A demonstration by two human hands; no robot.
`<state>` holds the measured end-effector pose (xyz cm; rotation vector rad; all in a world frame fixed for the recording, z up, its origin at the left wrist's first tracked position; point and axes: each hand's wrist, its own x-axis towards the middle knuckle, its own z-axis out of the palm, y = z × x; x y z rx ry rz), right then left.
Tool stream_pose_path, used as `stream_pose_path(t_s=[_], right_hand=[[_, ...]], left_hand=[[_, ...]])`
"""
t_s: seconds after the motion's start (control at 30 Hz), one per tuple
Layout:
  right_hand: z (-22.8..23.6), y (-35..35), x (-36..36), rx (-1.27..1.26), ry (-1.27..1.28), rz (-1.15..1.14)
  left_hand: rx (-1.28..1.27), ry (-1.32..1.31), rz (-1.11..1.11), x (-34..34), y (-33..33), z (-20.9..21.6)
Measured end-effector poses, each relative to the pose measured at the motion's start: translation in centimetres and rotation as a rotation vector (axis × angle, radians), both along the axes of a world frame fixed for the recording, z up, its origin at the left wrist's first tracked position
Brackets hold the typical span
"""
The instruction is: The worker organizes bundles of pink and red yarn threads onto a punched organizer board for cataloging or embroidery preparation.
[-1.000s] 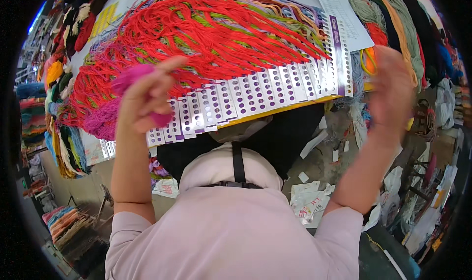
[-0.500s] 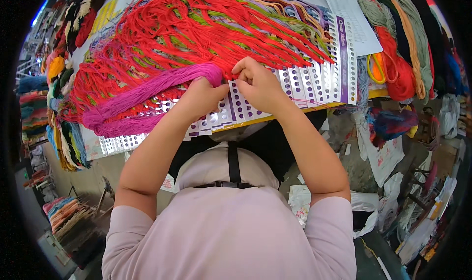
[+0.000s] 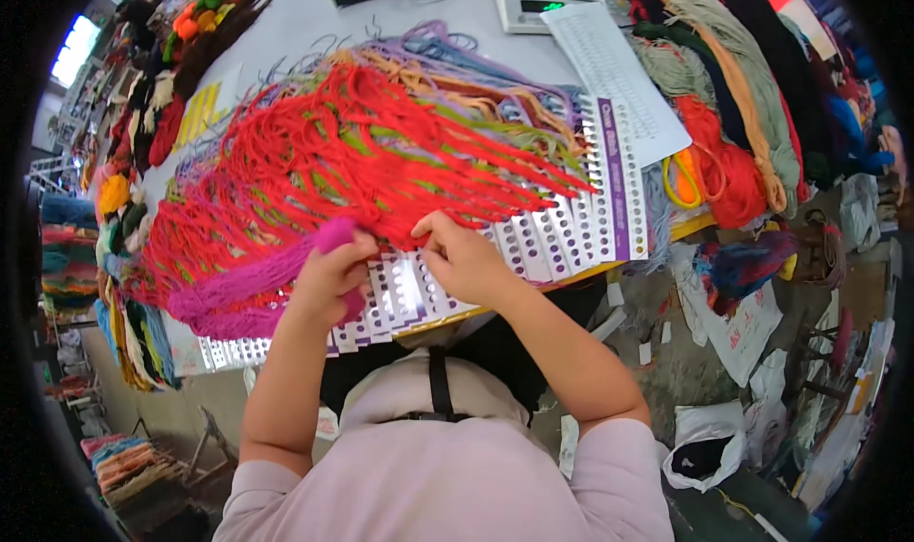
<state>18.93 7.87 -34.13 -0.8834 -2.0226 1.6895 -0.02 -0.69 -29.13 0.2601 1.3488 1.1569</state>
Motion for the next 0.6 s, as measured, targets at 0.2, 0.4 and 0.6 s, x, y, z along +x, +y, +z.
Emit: stream_pose_path(t_s=[0.2, 0.4, 0.6], right_hand=[[-0.2, 0.9, -0.2, -0.325, 0.193, -0.005], [1.1, 1.6, 0.8, -0.496, 0.371, 0.036], [0.3, 1.7, 1.0, -0.352, 0.218, 0.097]], left_hand=[[-0.043, -0.679, -0.136, -1.9, -1.0, 0.1], [-0.131, 0.422, -0.489, 2.8, 1.5, -1.2], [0.035, 0.165, -0.126, -4.9, -0.4, 0.8]])
